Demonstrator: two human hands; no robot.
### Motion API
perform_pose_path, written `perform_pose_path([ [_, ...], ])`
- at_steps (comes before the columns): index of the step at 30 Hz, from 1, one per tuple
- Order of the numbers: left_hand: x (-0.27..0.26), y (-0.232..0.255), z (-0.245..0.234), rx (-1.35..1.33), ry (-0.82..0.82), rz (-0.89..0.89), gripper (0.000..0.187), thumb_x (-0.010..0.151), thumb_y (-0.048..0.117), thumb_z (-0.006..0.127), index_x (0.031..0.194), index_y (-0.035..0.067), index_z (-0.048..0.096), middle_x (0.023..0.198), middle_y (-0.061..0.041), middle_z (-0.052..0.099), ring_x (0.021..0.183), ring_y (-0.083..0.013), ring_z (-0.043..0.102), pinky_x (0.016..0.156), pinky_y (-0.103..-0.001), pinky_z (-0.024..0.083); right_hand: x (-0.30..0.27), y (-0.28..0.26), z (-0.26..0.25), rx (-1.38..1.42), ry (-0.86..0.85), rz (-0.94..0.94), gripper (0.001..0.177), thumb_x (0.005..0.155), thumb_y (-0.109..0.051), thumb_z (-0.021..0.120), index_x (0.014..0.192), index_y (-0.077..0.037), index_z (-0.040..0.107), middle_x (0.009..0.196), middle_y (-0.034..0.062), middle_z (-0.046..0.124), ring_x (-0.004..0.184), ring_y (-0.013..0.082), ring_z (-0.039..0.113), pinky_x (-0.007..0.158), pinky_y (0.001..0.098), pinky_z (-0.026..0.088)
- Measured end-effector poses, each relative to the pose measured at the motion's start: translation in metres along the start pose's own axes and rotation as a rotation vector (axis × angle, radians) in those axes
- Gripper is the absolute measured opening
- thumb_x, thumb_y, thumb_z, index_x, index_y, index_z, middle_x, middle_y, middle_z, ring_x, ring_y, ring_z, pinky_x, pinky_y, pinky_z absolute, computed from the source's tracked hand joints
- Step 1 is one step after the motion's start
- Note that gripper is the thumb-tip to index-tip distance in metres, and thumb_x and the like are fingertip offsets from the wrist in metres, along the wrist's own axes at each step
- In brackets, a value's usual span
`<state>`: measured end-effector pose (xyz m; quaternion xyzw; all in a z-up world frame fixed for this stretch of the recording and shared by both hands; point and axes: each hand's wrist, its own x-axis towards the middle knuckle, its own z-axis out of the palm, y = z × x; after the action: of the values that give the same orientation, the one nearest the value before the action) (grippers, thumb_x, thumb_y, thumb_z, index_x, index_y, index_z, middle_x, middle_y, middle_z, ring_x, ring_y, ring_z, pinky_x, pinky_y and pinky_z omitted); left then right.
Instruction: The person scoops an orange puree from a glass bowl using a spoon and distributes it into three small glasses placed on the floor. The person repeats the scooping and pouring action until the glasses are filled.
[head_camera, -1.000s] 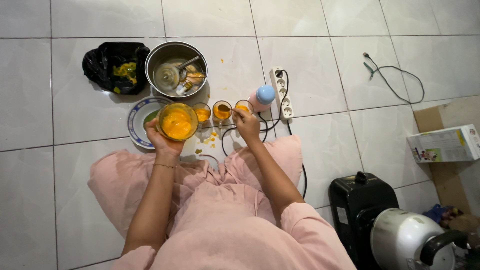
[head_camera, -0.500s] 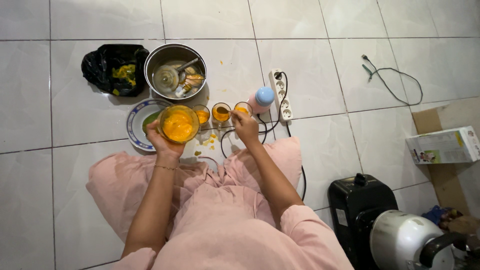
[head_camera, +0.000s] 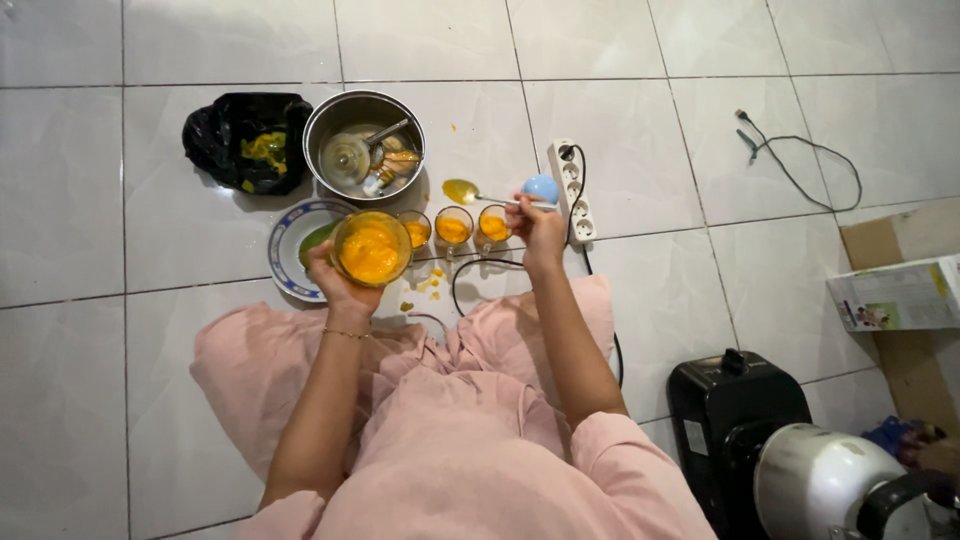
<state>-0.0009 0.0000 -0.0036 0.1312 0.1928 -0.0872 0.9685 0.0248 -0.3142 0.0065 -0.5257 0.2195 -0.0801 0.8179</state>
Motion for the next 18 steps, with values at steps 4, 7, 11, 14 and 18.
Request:
perform_pose_path([
  [4, 0.003, -0.002, -0.004, -0.013, -0.043, 0.014, 0.055, 0.083, 0.041, 0.059, 0.127, 0.01, 0.068, 0.127, -0.007, 0.07, 0.121, -0.0279, 0.065, 0.109, -0.048, 0.051, -0.028, -0.033, 0.023, 0.141, -0.156, -0.057, 0.021, 0.097, -0.014, 0.068, 0.108, 0.003, 0.069, 0.085, 0.0132, 0.073, 0.065, 0.0158, 0.066, 0.061, 0.0261, 0.052],
  [7, 0.005, -0.002, -0.007, -0.02, -0.06, -0.015, 0.055, 0.083, 0.042, 0.058, 0.127, 0.009, 0.067, 0.126, -0.009, 0.071, 0.119, -0.0294, 0.065, 0.107, -0.048, 0.051, -0.056, -0.039, 0.042, -0.001, -0.335, -0.146, 0.018, 0.097, -0.012, 0.068, 0.107, 0.003, 0.071, 0.088, 0.013, 0.074, 0.068, 0.0165, 0.067, 0.064, 0.0269, 0.054],
  [11, 0.006, -0.003, -0.009, -0.021, -0.118, -0.03, 0.057, 0.085, 0.041, 0.056, 0.13, 0.008, 0.067, 0.126, -0.012, 0.07, 0.118, -0.0306, 0.065, 0.107, -0.047, 0.051, -0.079, -0.023, 0.062, -0.248, -0.591, -0.125, 0.016, 0.098, -0.007, 0.066, 0.11, 0.002, 0.073, 0.1, 0.0109, 0.076, 0.086, 0.015, 0.073, 0.075, 0.0279, 0.06],
  [14, 0.005, -0.003, -0.008, -0.024, -0.161, -0.01, 0.058, 0.088, 0.04, 0.055, 0.133, 0.005, 0.065, 0.129, -0.012, 0.069, 0.12, -0.0302, 0.064, 0.108, -0.045, 0.05, -0.079, -0.009, 0.068, -0.277, -0.729, -0.09, 0.018, 0.102, -0.003, 0.065, 0.117, 0.003, 0.073, 0.103, 0.0101, 0.075, 0.09, 0.0142, 0.07, 0.08, 0.027, 0.058],
  [18, 0.004, -0.001, -0.004, 0.042, -0.147, 0.039, 0.06, 0.088, 0.039, 0.055, 0.134, 0.002, 0.063, 0.13, -0.013, 0.069, 0.121, -0.0299, 0.064, 0.11, -0.043, 0.049, -0.073, 0.005, 0.069, -0.301, -0.717, -0.095, 0.018, 0.101, -0.001, 0.064, 0.117, 0.003, 0.072, 0.107, 0.0097, 0.075, 0.095, 0.0138, 0.071, 0.081, 0.0265, 0.059],
])
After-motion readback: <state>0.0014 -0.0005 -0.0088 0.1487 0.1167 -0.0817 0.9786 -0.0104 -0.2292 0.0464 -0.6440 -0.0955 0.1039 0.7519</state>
